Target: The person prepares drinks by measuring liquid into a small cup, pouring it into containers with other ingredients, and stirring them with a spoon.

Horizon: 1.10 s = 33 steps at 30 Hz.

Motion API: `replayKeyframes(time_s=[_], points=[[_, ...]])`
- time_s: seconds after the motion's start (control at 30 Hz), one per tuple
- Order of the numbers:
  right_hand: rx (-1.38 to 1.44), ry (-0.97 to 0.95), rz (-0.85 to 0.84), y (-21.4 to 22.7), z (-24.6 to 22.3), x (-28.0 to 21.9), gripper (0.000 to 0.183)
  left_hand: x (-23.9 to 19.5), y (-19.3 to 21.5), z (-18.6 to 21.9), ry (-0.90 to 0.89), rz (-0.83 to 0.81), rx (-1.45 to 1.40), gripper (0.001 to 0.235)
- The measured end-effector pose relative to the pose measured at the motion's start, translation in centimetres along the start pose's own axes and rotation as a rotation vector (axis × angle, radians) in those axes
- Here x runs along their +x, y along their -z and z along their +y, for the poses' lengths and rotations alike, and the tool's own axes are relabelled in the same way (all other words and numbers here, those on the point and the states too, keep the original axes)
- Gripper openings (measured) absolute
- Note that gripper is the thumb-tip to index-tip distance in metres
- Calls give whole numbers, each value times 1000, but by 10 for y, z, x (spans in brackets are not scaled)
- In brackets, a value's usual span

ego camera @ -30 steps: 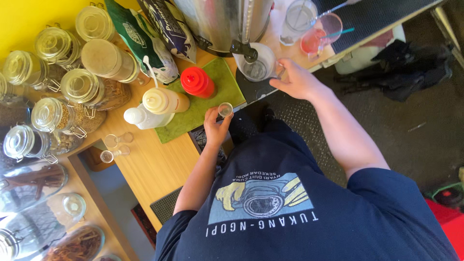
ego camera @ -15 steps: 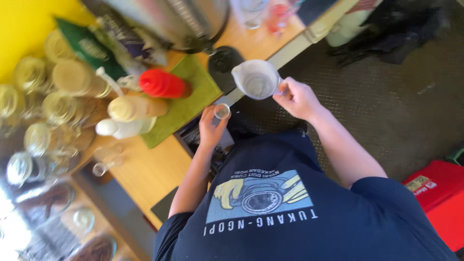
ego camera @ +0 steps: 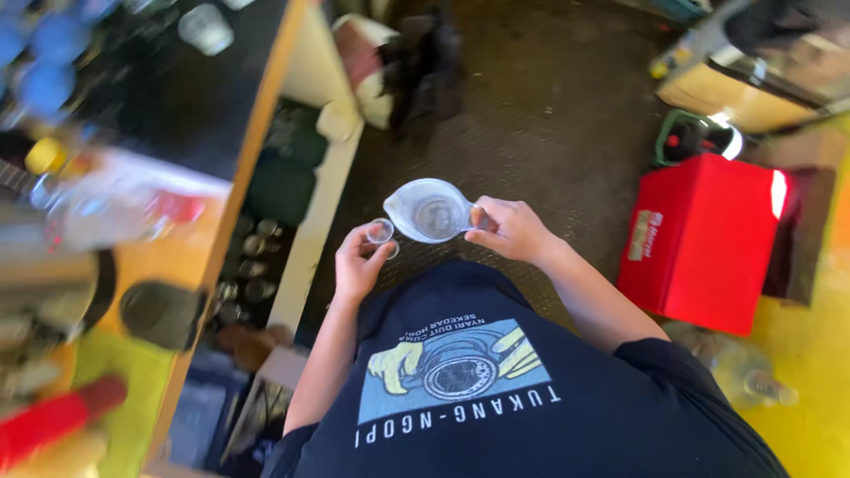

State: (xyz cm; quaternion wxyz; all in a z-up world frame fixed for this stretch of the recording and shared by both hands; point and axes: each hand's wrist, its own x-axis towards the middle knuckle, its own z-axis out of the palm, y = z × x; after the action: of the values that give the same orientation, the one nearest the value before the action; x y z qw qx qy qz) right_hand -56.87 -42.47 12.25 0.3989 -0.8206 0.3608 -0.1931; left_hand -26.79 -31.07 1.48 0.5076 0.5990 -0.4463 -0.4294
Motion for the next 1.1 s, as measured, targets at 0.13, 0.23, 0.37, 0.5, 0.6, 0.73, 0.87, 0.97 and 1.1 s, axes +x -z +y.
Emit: replayKeyframes(time_s=[0.13, 0.23, 0.37, 0.5, 0.6, 0.73, 0.87, 0.97, 1.1], points=[[-26, -188, 148, 66, 44, -52, 34, 64, -95, 9, 43, -180, -192, 35], [-19, -262, 301, 96, 74, -89, 34, 110, -152, 20, -33, -327, -70, 33], [75, -432, 491, 124, 108, -125, 27, 169, -226, 34, -93, -498, 12, 30], [120, -545, 578, 164, 147, -136, 25, 220, -298, 37, -123, -605, 30, 31], [105, -617, 626, 206, 183, -128, 26, 265, -346, 34, -115, -641, 32, 31], [10, -692, 653, 279, 227, -109, 28, 342, -421, 40, -125, -674, 41, 32], [-62, -724, 691, 352, 256, -84, 28, 430, -508, 76, -263, -789, 53, 31], [-1, -788, 785, 395, 279, -76, 29, 487, -575, 110, -374, -867, 107, 30], [-68, -783, 856, 446, 325, -63, 29, 543, -640, 142, -414, -888, 59, 29]])
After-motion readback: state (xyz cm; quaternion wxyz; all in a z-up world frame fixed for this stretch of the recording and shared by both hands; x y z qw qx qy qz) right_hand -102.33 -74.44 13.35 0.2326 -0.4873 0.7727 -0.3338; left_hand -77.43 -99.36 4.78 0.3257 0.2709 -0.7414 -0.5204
